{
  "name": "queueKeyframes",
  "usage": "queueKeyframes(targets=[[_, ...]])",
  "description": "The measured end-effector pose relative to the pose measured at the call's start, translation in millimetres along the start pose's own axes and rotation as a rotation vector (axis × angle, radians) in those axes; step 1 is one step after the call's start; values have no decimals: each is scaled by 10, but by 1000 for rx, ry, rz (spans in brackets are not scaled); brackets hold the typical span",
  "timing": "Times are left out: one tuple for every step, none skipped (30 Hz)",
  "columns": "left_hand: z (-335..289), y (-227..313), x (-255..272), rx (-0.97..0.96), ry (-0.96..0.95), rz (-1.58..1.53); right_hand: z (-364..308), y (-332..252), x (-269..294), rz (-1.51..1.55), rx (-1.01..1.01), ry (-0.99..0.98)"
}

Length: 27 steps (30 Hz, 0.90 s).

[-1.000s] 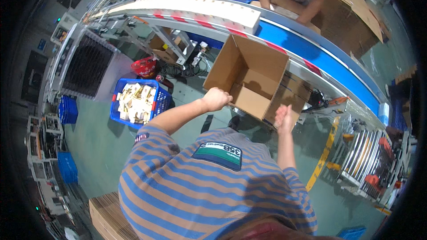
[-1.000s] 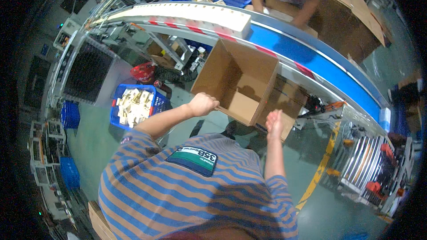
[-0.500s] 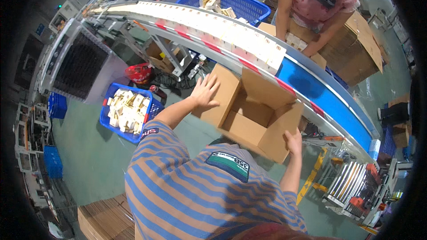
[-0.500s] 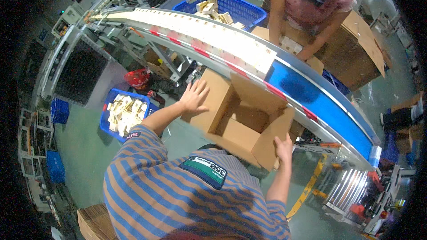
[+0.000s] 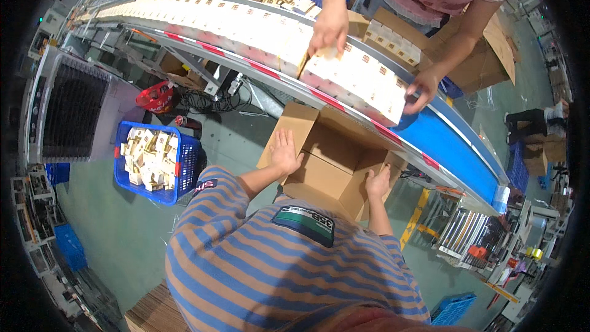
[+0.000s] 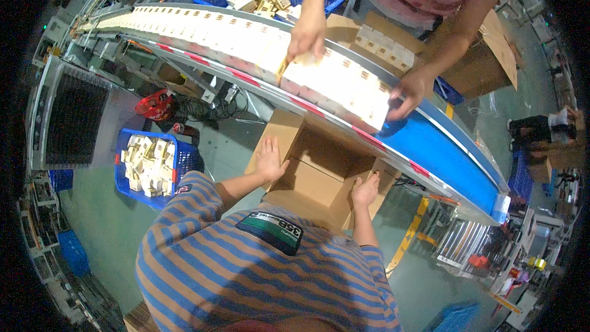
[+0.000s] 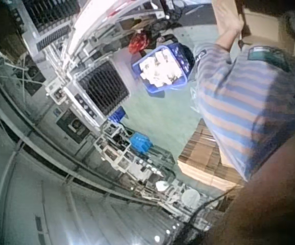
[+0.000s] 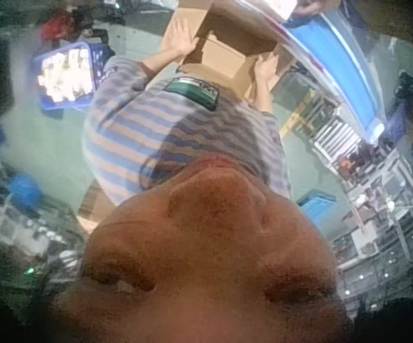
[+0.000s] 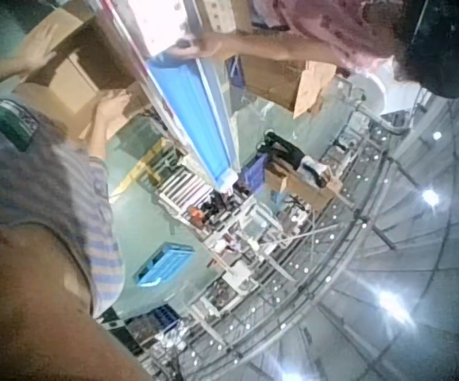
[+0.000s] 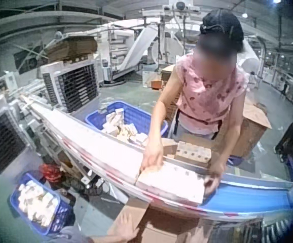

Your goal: The person takes rows of packaged items from a conveyor belt and places them into a cardboard carton, then folds the flaps of the filled carton to close it and moves it toward a taping machine.

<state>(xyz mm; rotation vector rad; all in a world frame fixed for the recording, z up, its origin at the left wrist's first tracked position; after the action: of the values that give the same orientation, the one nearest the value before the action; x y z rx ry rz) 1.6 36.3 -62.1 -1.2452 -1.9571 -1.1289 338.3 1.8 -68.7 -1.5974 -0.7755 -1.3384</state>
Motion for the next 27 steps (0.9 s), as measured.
queueKeyframes(targets=[[-16, 3, 12, 12, 24, 7, 25, -16, 1, 65, -49, -102], [-11, 6, 13, 9, 43, 17, 69, -63, 50, 62, -103, -215], [-2, -7, -18, 8, 61, 27, 114, -105, 108, 58, -155, -327], [23, -8, 8, -2, 88, 45, 139, -144, 136, 63, -209, -432], [33, 4, 17, 5, 87, 47, 168, -127, 120, 82, -165, -392], [35, 27, 17, 13, 86, 48, 194, -59, 66, 100, -121, -351], [23, 21, 68, 27, 90, 56, 198, -87, 55, 127, -73, -315], [-6, 23, 96, 27, 62, 76, 198, -77, 42, 136, -81, -323], [-51, 29, 126, 30, 34, 93, 200, -66, 34, 143, -87, -332], [-105, 13, 117, 43, 1, 101, 189, -88, 61, 141, -85, -349], [-91, -48, 97, 38, -18, 117, 182, -127, 88, 125, -88, -373], [-127, -79, 100, 27, -19, 121, 183, -160, 123, 116, -79, -365], [-166, -74, 57, 13, -28, 125, 173, -123, 144, 103, -78, -360], [-205, -94, 51, 4, -29, 131, 169, -138, 155, 96, -68, -353], [-174, -212, -125, 31, -32, 140, 144, -152, 154, 100, -63, -344], [-225, -171, -112, 47, -33, 103, 138, -115, 145, 109, -80, -326], [-272, -181, -148, 67, -16, 99, 124, -104, 145, 114, -87, -310], [-295, -197, -154, 85, 0, 97, 127, -124, 139, 125, -81, -306], [-309, -183, -159, 98, -7, 98, 129, -119, 140, 127, -77, -302], [-318, -169, -147, 110, -14, 101, 127, -125, 139, 131, -75, -298], [-328, -173, -132, 122, -22, 105, 119, -140, 141, 120, -78, -287], [-324, -173, -142, 118, -3, 114, 118, -143, 148, 110, -81, -283], [-312, -180, -162, 113, 17, 124, 116, -155, 152, 101, -84, -279], [-305, -181, -166, 109, 36, 134, 118, -161, 156, 92, -88, -275], [-308, -165, -158, 111, 31, 130, 122, -145, 145, 92, -85, -271], [-317, -139, -140, 114, 27, 126, 128, -122, 127, 92, -83, -268], [-327, -122, -119, 117, 23, 123, 135, -113, 117, 93, -80, -264]])
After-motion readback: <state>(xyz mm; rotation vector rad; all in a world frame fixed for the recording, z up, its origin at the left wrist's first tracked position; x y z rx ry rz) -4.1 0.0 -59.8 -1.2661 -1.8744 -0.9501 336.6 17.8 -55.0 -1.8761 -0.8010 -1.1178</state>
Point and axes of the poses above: each hand's wrist, its own z-axis towards the middle knuckle, its own x-axis out of the back of the hand, y = z × x, the point moved 4 cm from there along z, towards the middle knuckle, and after that the axes turned 2 degrees about -y, right-handed, at the moved point
